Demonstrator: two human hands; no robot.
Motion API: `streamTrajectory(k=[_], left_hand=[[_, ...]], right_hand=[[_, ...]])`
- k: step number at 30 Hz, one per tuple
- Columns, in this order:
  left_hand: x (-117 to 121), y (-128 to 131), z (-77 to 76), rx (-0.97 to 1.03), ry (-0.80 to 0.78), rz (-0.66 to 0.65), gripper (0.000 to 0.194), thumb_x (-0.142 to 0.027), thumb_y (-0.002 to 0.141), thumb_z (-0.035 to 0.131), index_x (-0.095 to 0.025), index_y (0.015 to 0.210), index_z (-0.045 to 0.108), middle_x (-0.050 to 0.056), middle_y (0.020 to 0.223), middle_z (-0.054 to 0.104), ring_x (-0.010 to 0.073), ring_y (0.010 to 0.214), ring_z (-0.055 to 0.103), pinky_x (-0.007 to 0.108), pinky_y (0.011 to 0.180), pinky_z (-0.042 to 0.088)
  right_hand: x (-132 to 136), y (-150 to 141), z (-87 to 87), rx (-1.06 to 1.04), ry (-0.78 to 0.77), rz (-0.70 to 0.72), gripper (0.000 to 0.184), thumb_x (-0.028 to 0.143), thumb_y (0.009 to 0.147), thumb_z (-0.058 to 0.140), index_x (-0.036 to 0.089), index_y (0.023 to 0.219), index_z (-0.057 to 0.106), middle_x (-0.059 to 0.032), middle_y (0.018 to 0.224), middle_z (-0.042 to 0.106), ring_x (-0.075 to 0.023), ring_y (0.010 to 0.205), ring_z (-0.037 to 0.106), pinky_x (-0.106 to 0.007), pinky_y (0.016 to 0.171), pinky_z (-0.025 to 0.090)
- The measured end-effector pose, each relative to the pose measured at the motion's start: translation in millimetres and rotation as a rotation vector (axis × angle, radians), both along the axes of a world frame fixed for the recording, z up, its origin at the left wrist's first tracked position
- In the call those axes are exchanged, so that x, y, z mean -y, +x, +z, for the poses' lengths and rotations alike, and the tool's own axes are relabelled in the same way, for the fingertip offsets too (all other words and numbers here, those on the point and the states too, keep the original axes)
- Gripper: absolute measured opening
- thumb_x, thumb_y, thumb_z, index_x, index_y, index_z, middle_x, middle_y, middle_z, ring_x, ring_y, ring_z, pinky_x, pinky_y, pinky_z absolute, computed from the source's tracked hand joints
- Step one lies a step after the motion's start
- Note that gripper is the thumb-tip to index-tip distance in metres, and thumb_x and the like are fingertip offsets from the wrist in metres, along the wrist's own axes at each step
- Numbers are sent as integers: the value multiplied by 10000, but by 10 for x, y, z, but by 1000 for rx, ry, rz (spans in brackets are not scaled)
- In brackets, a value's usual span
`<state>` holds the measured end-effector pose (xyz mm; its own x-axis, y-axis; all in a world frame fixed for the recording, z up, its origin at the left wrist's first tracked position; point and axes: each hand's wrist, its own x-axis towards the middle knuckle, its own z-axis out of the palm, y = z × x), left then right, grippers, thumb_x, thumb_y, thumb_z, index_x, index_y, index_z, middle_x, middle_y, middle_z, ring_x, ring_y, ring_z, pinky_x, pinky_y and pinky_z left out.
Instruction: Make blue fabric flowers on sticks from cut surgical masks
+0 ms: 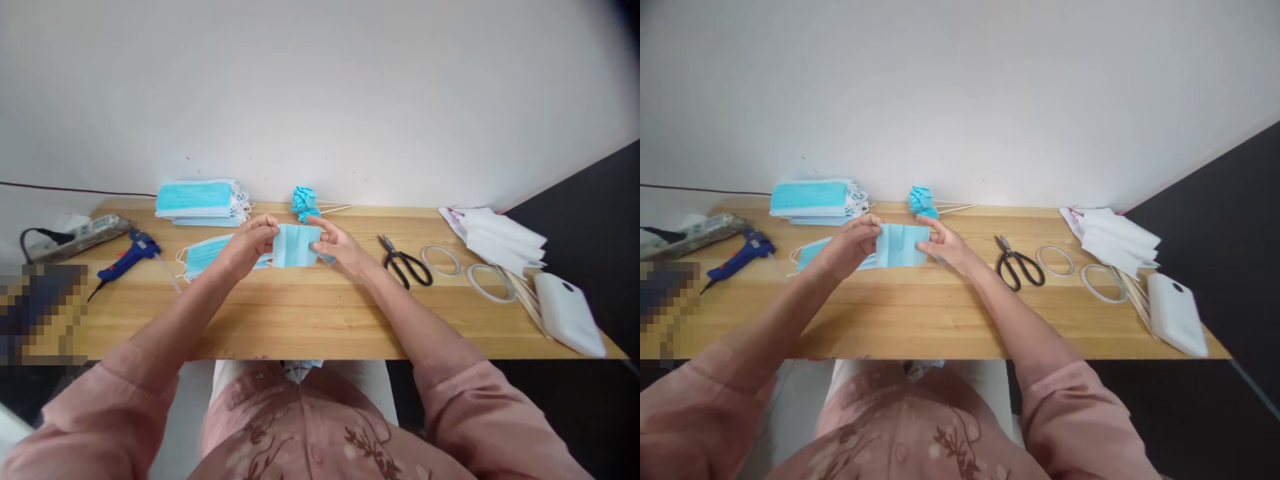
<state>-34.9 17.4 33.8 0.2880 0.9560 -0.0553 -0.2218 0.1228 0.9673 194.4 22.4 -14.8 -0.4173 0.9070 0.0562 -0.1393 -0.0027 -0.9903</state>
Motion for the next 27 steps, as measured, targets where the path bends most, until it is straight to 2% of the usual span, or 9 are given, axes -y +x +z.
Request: streamTrajectory(k=[1, 3, 6, 9, 12, 15, 18, 22, 27], left_hand=[[-36, 25, -31, 34, -22, 1, 257, -292, 639, 766, -189, 757, 563, -50, 579, 539, 106, 485, 498, 232, 486, 427], [-104, 76, -92, 94, -61, 8, 236, -291, 675, 749, -194, 749, 547, -46, 565, 547, 119, 475, 515, 239, 474, 425], [-168, 175, -191, 186, -179, 70, 227, -365, 786, 702, -190, 745, 564, -16, 611, 616, 135, 528, 584, 241, 513, 455], [-166, 290, -324, 222, -262, 85, 292, -452, 824, 722, -176, 828, 626, 10, 679, 675, 136, 593, 629, 231, 564, 482], [-127, 370, -460, 225, -196, 86, 325, -383, 732, 841, -158, 847, 638, 14, 728, 685, 128, 658, 641, 220, 621, 496], [-90, 392, -531, 167, -151, 201, 339, -381, 725, 843, -166, 745, 582, -26, 636, 594, 91, 551, 538, 193, 497, 393], [-57, 385, -514, 17, -8, 346, 335, -441, 840, 727, -179, 724, 552, -51, 589, 479, 76, 494, 409, 195, 437, 299], [-31, 380, -434, -169, 144, 494, 339, -471, 935, 594, -205, 748, 499, -46, 626, 422, 95, 520, 409, 201, 438, 333], [-106, 379, -385, -269, 248, 587, 331, -415, 961, 563, -207, 731, 448, -44, 643, 373, 90, 560, 393, 185, 464, 339]], right_hand=[[-24, 4, -13, -33, -44, -45, 653, 485, 669, 882, 216, 1225, 670, -22, 879, 745, -159, 756, 671, -292, 751, 541], [-58, 13, -26, -64, -94, -139, 472, 490, 632, 892, 184, 946, 718, -3, 779, 708, -131, 686, 623, -265, 693, 509], [-74, 16, -20, -63, -103, -270, 444, 535, 609, 874, 182, 773, 661, 31, 671, 625, -109, 606, 540, -257, 623, 464], [-67, 3, -7, -18, -45, -357, 474, 592, 628, 832, 192, 705, 589, 60, 607, 515, -95, 567, 450, -246, 579, 409], [-53, -26, -13, 69, 49, -418, 516, 655, 696, 753, 204, 652, 507, 66, 592, 411, -92, 567, 371, -240, 545, 326], [-34, -80, -23, 175, 176, -515, 553, 687, 817, 626, 216, 625, 410, 57, 606, 332, -98, 581, 305, -255, 537, 253], [-12, -155, -12, 263, 306, -631, 553, 656, 902, 539, 226, 625, 328, 53, 611, 284, -106, 587, 285, -266, 548, 248], [6, -256, 46, 329, 404, -723, 492, 579, 966, 473, 234, 645, 331, 54, 602, 301, -115, 582, 336, -269, 567, 285], [-23, -320, 147, 370, 509, -826, 457, 529, 993, 442, 235, 659, 340, 56, 604, 322, -116, 593, 340, -268, 591, 307]])
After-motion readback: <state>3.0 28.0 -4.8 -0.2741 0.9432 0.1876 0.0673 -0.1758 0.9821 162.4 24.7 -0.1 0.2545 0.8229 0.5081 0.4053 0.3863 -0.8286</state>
